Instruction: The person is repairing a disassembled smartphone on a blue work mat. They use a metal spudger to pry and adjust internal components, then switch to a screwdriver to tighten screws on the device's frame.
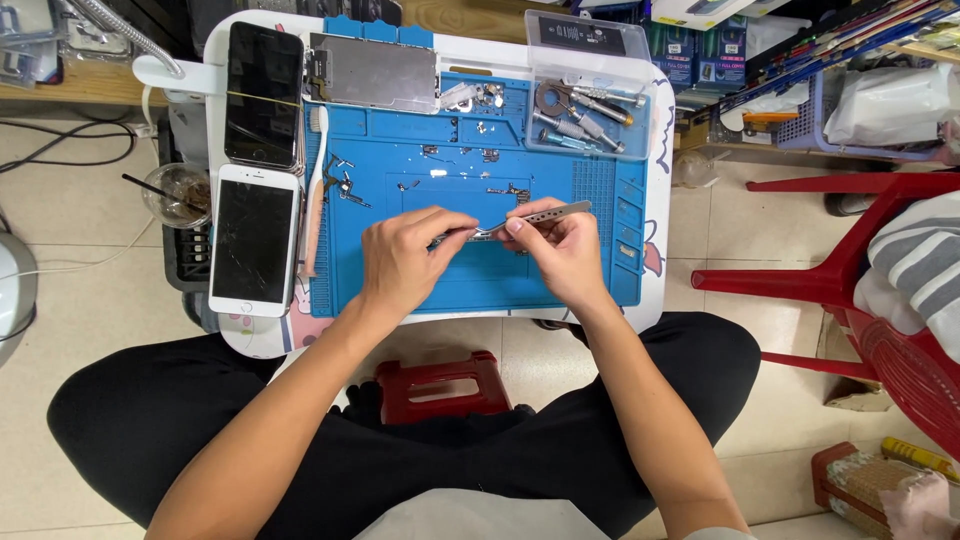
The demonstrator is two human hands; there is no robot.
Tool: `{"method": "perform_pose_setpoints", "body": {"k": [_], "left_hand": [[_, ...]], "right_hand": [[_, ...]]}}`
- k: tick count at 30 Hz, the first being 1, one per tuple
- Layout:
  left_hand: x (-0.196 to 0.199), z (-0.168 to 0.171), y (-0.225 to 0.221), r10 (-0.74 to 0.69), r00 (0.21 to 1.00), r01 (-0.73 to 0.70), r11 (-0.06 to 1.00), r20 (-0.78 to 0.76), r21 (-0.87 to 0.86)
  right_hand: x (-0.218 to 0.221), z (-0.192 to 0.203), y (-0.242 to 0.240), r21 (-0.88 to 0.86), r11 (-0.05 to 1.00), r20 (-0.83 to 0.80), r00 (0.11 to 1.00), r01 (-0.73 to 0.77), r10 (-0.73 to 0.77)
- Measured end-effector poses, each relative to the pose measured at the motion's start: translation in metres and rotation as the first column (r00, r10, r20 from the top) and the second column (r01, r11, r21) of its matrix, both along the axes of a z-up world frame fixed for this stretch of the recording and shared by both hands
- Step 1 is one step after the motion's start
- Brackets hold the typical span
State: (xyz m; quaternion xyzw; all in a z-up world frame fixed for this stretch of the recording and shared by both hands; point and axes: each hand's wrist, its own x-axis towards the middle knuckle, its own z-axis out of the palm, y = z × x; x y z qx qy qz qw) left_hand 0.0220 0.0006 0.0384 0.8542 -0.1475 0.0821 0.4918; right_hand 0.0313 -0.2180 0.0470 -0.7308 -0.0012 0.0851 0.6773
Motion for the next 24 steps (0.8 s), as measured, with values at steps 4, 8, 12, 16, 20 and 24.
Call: {"method": "perform_pose_setpoints", "body": {"k": [4, 8, 12, 16, 20, 24], "left_hand": [[-0.001, 0.001, 0.000, 0.005, 1.000, -0.005, 1.000, -0.005, 0.008], [0.002, 0.002, -0.001, 0.010, 1.000, -0.011, 1.000, -0.014, -0.005], [0.003, 0.000, 0.000, 0.014, 1.000, -0.015, 1.000, -0.025, -0.026], [0.004, -0.005, 0.001, 0.016, 1.000, -0.016, 1.000, -0.003, -0.017], [0.005, -0.003, 0.001, 0.010, 1.000, -0.010, 1.000, 0.006, -0.003], [0.004, -0.003, 0.001, 0.007, 1.000, -0.007, 1.000, 0.005, -0.004]], "right_hand": [[-0.001, -0.001, -0.001, 0.014, 1.000, 0.000, 1.000, -0.006, 0.006], [-0.001, -0.001, -0.009, -0.030, 1.000, 0.044, 0.999, 0.004, -0.003], [-0.009, 0.011, -0.012, -0.146, 0.989, 0.197, 0.980, 0.033, -0.003], [-0.010, 0.024, -0.002, -0.239, 0.971, 0.350, 0.935, 0.025, 0.062], [-0.009, 0.029, 0.006, -0.314, 0.949, 0.458, 0.878, 0.015, 0.138], [-0.009, 0.026, 0.006, -0.328, 0.945, 0.473, 0.868, 0.016, 0.150]]}}
